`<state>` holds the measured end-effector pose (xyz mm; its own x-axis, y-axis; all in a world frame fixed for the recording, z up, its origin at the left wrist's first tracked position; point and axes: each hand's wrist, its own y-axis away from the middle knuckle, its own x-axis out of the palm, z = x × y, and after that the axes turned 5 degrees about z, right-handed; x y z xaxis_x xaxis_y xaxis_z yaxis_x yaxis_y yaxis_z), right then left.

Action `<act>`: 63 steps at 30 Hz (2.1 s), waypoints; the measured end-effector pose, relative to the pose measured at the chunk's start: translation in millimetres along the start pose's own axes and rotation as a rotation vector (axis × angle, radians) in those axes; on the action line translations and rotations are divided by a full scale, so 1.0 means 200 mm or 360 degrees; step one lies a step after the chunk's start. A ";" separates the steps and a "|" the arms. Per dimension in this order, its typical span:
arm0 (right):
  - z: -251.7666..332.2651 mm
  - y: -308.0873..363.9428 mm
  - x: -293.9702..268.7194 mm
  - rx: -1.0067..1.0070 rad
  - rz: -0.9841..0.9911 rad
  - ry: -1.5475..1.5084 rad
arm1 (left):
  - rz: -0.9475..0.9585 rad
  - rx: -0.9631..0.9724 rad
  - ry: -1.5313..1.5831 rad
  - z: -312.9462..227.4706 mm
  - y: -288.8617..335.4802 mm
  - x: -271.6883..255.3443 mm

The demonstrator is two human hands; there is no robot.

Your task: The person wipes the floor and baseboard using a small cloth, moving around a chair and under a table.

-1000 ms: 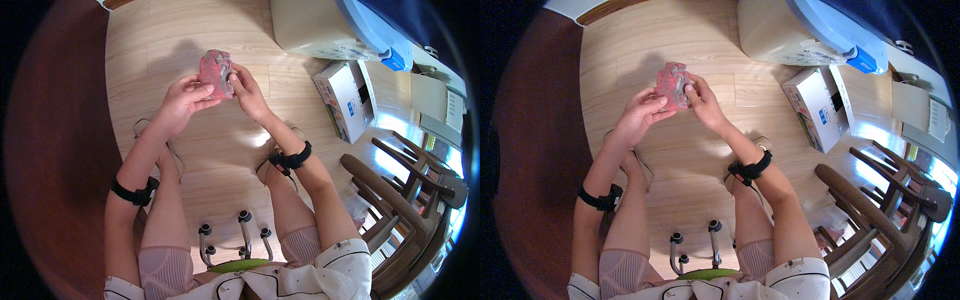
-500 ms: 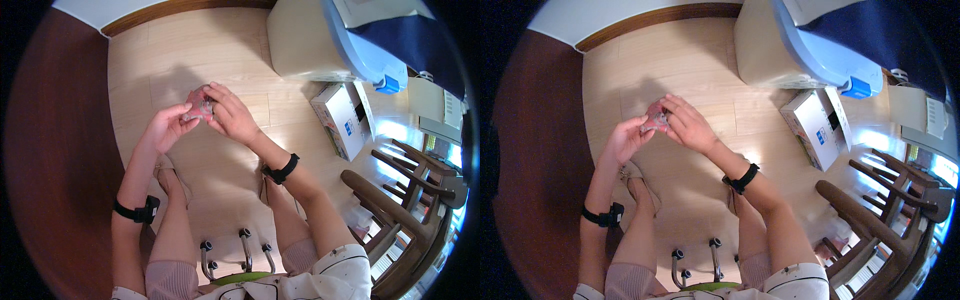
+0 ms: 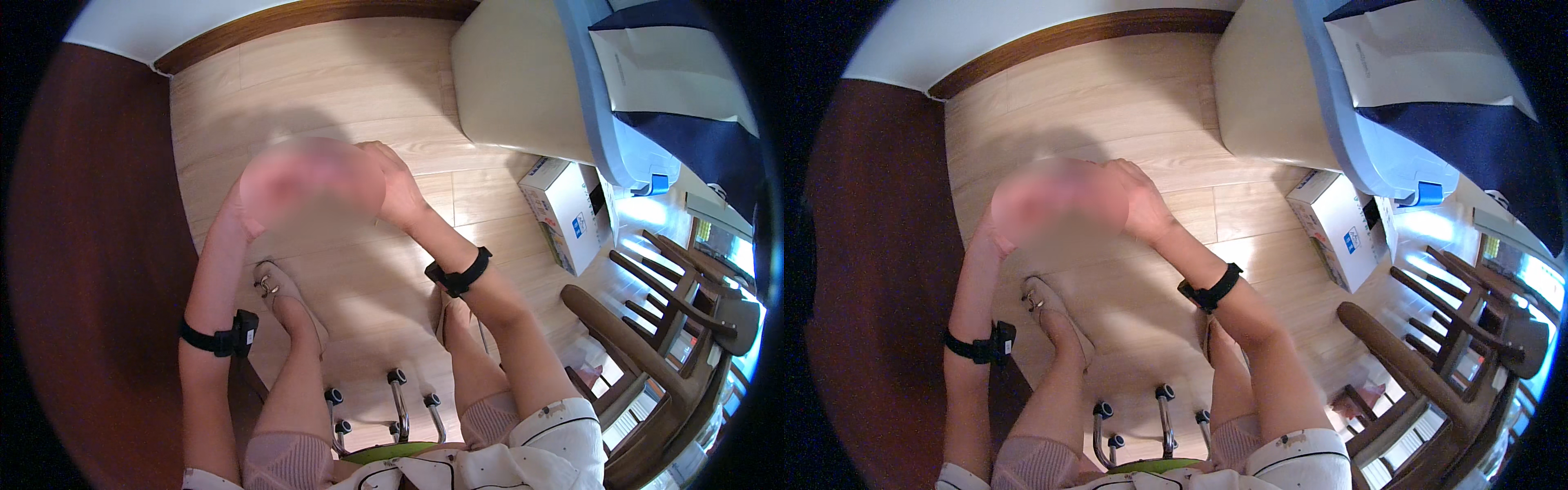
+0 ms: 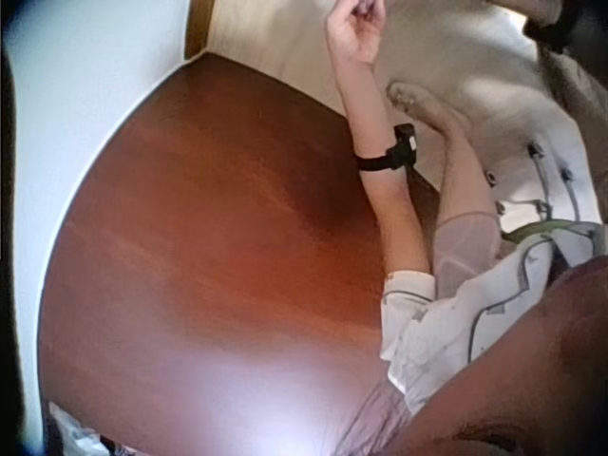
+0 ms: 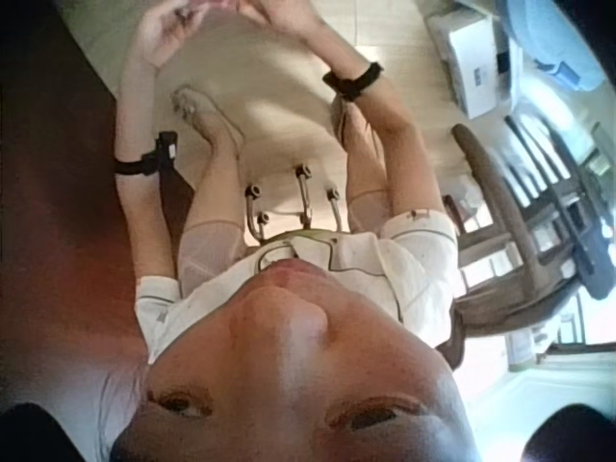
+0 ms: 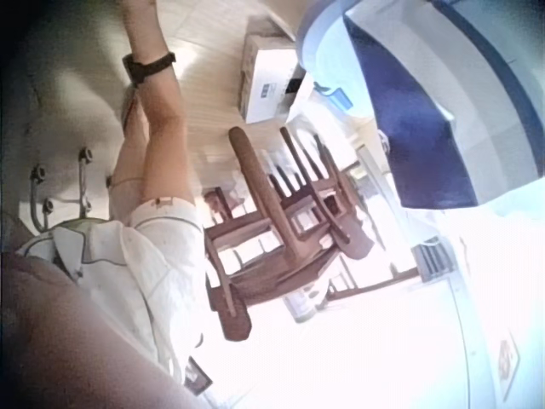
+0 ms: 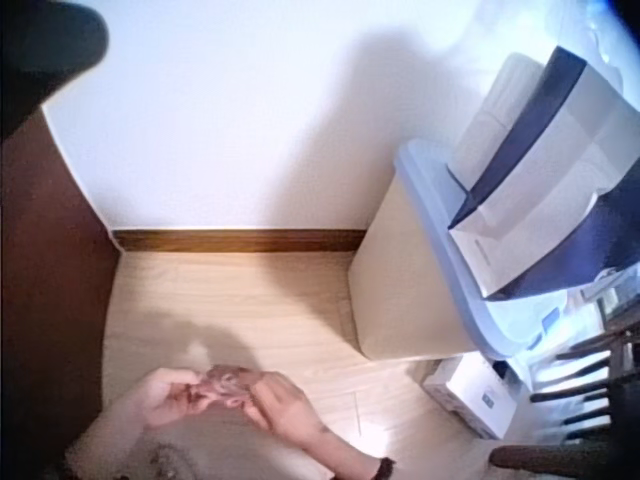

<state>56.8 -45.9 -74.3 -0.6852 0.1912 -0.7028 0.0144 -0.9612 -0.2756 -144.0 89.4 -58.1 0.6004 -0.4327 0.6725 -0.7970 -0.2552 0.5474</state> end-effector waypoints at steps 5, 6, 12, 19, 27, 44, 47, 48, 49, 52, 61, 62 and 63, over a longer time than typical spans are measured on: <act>0.05 -0.06 0.02 -0.0040 -0.0203 -0.0078 | -0.0077 -0.0048 0.0103 -0.03 -0.06 -0.02; 0.05 -0.06 0.04 0.0127 -0.0180 -0.0270 | -0.0214 -0.0041 0.0146 -0.04 -0.07 0.00; -0.12 -0.12 0.10 0.0933 -0.0427 -0.0769 | -0.1180 -0.0115 -0.1569 -0.15 -0.01 -0.18; -0.74 -0.43 -0.13 0.1039 -0.1104 -0.0105 | -0.1466 -0.0393 -0.3134 -0.14 0.21 -0.57; -1.23 -0.80 -0.08 0.1637 -0.1585 0.0243 | -0.1571 -0.0803 -0.2824 -0.10 0.13 -0.64; -0.27 -1.42 1.00 0.0975 -0.1378 -0.0176 | -0.1367 -0.0880 -0.3118 -0.09 0.17 -0.70; -0.14 -1.49 1.16 0.0887 -0.1216 -0.0307 | -0.1375 -0.0872 -0.3045 -0.08 0.17 -0.71; -0.09 -1.52 1.20 0.0815 -0.1156 -0.0396 | -0.1381 -0.0864 -0.3022 -0.08 0.16 -0.71; -0.05 -1.55 1.24 0.0810 -0.1153 -0.0401 | -0.1353 -0.0877 -0.2958 -0.09 0.16 -0.71; 0.03 -1.62 1.34 0.0506 -0.1054 -0.0388 | -0.1312 -0.0845 -0.2884 -0.08 0.16 -0.72; 0.21 -1.73 1.48 0.0389 -0.0774 -0.0540 | -0.1509 -0.0504 -0.2815 0.03 0.13 -0.77; 0.19 -1.73 1.48 0.0356 -0.0818 -0.0627 | -0.1504 -0.0458 -0.2947 0.03 0.12 -0.77; 0.16 -1.74 1.47 0.0322 -0.0864 -0.0712 | -0.1487 -0.0445 -0.2950 0.02 0.12 -0.77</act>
<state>-172.9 338.2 -163.6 -0.7900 0.5934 -0.1544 -0.5171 -0.7801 -0.3521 -256.7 146.0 -151.0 -0.1734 -0.4818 -0.8589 -0.2303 -0.8281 0.5110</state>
